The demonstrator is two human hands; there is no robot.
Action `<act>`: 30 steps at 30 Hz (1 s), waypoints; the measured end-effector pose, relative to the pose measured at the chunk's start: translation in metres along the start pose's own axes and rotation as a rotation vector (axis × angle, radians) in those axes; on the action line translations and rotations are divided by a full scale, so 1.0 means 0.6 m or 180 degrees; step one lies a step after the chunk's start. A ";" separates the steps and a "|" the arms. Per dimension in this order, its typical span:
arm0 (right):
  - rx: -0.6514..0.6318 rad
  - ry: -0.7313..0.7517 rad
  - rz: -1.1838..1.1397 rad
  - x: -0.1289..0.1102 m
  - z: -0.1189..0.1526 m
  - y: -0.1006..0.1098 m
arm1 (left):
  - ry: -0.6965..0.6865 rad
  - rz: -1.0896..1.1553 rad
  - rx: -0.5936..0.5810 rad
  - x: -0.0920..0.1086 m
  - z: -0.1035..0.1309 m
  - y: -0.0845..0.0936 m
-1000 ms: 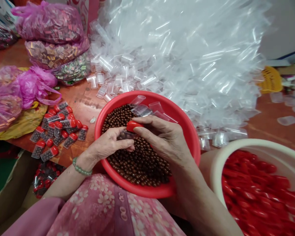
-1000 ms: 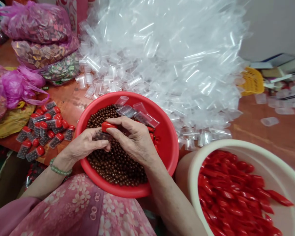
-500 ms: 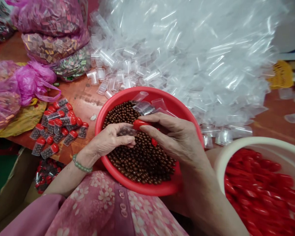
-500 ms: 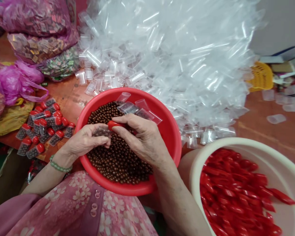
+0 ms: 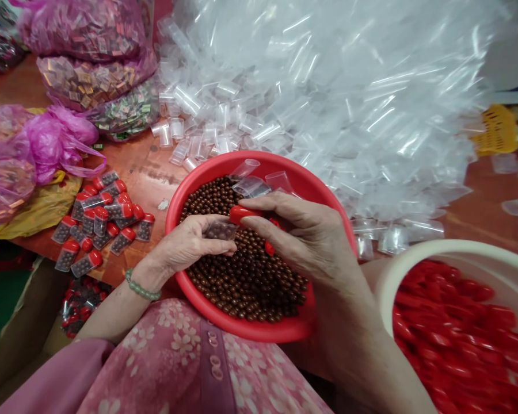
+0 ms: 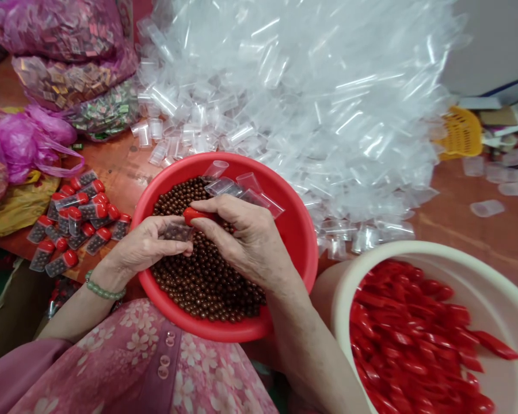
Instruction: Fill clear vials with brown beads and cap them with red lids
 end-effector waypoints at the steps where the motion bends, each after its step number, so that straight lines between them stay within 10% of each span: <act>1: -0.0028 0.0037 0.0067 -0.003 0.000 0.000 | 0.0007 0.0022 -0.0005 -0.001 0.000 0.000; 21: 0.0930 -0.0527 -0.0893 0.029 0.011 0.015 | 0.0128 0.1168 -0.0297 0.006 0.004 -0.005; 30: 0.0558 -0.0703 -0.1111 0.027 -0.029 -0.026 | 0.0145 0.1093 -0.0412 0.002 0.001 -0.005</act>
Point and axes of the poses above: each hand's wrist, its own z-axis away from the middle knuckle, its own y-axis out of the back of the hand, x = y × z, the point moved 8 cm from there along -z, towards the middle knuckle, and after that the axes turned 3 degrees about -y, right-handed, at the moved point
